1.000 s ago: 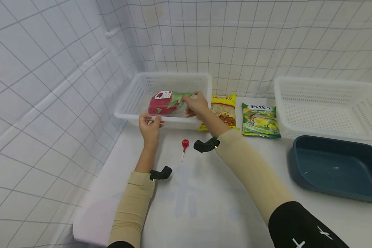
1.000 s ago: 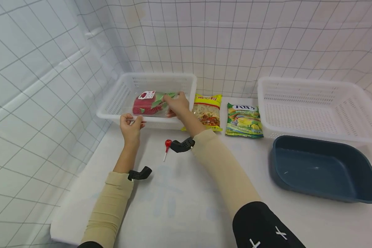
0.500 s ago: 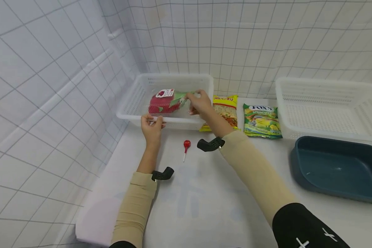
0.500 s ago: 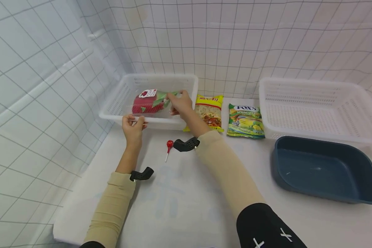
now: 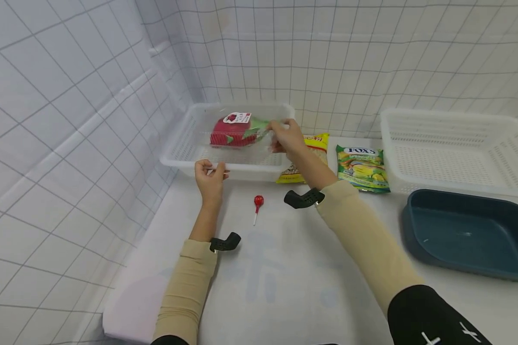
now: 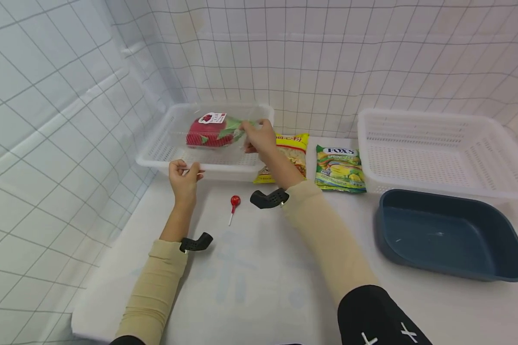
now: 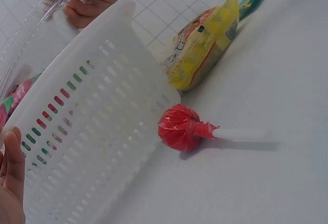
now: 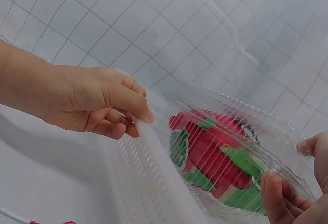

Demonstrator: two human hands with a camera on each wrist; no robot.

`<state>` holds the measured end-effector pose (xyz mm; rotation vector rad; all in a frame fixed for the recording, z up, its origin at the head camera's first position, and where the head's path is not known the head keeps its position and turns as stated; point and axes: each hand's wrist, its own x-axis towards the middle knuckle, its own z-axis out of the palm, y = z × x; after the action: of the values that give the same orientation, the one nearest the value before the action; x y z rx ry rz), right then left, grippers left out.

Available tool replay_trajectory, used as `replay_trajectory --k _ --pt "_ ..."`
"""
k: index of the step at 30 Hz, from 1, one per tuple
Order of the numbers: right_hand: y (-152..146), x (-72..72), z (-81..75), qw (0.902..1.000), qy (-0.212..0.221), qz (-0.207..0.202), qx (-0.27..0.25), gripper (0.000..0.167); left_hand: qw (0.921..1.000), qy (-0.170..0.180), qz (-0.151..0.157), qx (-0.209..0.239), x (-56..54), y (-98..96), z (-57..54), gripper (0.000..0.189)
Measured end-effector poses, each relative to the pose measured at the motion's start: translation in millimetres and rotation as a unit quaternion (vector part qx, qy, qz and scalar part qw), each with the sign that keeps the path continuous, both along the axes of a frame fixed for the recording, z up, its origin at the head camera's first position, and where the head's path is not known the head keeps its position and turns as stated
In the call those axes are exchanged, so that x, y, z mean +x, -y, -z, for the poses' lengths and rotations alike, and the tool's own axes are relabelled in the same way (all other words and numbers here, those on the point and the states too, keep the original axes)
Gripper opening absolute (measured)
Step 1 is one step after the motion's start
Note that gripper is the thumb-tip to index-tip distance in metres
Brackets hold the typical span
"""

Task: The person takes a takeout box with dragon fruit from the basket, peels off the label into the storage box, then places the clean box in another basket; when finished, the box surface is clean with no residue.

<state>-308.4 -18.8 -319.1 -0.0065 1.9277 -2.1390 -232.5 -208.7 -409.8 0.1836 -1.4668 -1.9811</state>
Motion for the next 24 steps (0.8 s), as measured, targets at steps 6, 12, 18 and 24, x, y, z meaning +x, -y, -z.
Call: replay_trajectory --k 6,12,18,24 --pt "-12 -1.4 -2.0 1.0000 -0.008 0.001 0.003 0.065 1.0000 -0.001 0.006 -0.001 0.1 0.6 0.4 0.033" --pt "-23 -3.8 -3.6 0.9996 -0.022 -0.006 -0.014 0.059 0.9997 0.011 0.019 -0.007 1.4 1.3 0.2 0.032" --pt "-37 -4.4 -9.4 0.9996 -0.023 0.006 -0.011 0.057 0.9998 0.008 0.020 -0.004 -0.3 2.1 1.8 0.032" --pt "-52 -3.9 -12.6 0.9991 -0.037 0.011 -0.018 0.050 0.9997 0.005 0.021 -0.009 1.3 2.4 1.1 0.031"
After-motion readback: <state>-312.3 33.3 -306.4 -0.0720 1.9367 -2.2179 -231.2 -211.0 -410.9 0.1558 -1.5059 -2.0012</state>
